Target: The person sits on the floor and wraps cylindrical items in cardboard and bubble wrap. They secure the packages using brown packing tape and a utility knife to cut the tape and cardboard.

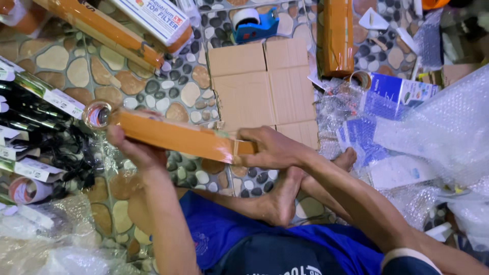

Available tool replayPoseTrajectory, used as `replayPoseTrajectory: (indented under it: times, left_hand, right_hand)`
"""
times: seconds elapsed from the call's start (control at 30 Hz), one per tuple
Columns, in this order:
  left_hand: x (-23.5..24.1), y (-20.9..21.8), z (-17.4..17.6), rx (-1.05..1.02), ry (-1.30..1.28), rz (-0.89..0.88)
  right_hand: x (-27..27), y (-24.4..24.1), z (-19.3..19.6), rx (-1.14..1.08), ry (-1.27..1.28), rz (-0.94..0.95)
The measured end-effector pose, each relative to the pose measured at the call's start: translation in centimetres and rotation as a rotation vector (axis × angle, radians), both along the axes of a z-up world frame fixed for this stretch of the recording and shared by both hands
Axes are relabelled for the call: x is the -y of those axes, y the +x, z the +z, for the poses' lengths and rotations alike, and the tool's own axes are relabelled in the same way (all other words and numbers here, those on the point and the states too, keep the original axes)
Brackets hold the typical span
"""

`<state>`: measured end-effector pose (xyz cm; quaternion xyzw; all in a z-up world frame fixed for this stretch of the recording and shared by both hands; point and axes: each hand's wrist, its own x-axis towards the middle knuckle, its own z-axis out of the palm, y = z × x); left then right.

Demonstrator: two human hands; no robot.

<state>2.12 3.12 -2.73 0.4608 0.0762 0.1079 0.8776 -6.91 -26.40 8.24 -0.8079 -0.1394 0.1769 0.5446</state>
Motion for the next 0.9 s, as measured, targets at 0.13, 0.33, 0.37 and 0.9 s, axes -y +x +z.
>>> replayPoseTrajectory:
  times: [0.13,0.33,0.37,0.9]
  left_hand:
    - [-4.9,1.3,-4.7,-0.333,-0.127,0.198]
    - [-8.0,4.1,-8.8,-0.280,0.217,0.502]
    - [-8.9,3.9,-9.7,-0.159,0.651,0.657]
    - [10.4,-3.9,-5.0,0.941,1.734,-0.515]
  right_hand:
    - [5.2,-1.0,-7.7,-0.303,-0.518,0.039]
    - [3.9,2.6,-15.0,-0.415,-0.946,0.186]
    - [3.4,3.2,-14.6,-0.374,-1.047,0.363]
    - [6.8,0.6,-4.1,-0.309,-0.094,-0.037]
